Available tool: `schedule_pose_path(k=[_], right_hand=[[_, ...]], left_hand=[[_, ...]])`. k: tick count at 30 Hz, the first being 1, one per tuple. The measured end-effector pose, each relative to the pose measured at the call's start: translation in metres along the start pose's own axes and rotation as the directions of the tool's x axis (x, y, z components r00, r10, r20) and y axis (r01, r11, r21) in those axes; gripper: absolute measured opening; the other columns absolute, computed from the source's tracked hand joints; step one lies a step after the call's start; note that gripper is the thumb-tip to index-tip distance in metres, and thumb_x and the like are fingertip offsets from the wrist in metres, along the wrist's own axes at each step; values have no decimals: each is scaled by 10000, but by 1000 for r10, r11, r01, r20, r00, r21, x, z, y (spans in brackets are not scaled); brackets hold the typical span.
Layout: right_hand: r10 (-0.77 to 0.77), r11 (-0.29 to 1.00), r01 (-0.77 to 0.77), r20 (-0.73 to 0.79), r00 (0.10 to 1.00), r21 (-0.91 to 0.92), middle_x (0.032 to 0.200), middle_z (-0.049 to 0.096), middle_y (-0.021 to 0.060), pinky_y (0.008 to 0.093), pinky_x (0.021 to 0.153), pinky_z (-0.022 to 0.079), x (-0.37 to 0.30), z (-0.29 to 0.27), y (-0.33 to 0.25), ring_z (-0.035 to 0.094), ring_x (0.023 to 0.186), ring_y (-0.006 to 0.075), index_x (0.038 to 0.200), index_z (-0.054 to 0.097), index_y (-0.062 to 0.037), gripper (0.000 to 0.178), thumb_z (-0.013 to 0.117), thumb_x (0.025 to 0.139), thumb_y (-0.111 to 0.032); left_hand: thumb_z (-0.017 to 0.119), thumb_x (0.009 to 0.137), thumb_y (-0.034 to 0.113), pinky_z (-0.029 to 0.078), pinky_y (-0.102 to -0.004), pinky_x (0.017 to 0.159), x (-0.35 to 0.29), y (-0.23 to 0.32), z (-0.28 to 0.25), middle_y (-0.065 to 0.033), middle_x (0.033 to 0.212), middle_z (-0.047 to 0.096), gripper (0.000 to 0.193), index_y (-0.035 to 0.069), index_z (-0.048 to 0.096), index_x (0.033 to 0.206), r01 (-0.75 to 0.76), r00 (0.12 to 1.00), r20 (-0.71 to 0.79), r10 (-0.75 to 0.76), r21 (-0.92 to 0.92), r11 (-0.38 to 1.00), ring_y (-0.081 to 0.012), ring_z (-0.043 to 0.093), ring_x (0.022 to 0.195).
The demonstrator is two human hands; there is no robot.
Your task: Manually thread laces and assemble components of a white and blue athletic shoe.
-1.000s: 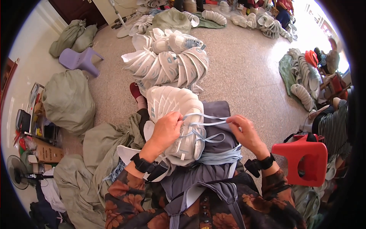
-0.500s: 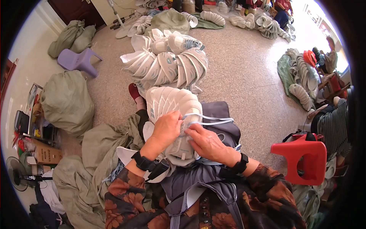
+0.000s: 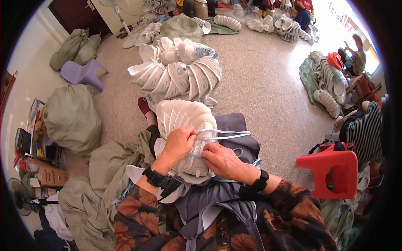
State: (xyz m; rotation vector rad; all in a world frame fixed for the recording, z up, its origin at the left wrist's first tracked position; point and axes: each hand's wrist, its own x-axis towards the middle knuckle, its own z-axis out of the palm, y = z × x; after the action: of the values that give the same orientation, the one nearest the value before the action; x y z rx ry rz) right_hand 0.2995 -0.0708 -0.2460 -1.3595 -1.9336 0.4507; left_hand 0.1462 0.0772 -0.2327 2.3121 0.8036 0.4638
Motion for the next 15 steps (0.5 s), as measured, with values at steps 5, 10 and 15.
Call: schedule_pose_path(k=[5, 10, 15], right_hand=[[-33, 999, 33, 9, 999, -41, 968, 535, 158, 450, 718, 512, 3, 2, -2, 581, 878, 368, 964, 589, -38, 132, 612, 835, -60], [-155, 986, 155, 10, 988, -64, 957, 536, 144, 423, 761, 491, -4, 2, -2, 559, 881, 341, 842, 592, -40, 109, 655, 765, -86], [-133, 990, 135, 55, 990, -34, 970, 541, 142, 429, 771, 471, -7, 0, -9, 554, 883, 342, 938, 562, -27, 206, 684, 789, -99]], left_hand=[[661, 844, 76, 525, -440, 678, -5, 0, 13, -148, 858, 651, 72, 34, 656, 902, -154, 986, -18, 166, 282, 947, -345, 663, 790], [649, 853, 88, 552, -440, 761, -25, 8, 17, -133, 985, 643, 236, 47, 605, 1082, -172, 985, 58, 163, 449, 877, -353, 662, 888], [691, 802, 93, 565, -430, 786, -43, 29, 0, -154, 1023, 625, 307, 30, 570, 1078, -134, 991, 67, 116, 433, 891, -343, 645, 995]])
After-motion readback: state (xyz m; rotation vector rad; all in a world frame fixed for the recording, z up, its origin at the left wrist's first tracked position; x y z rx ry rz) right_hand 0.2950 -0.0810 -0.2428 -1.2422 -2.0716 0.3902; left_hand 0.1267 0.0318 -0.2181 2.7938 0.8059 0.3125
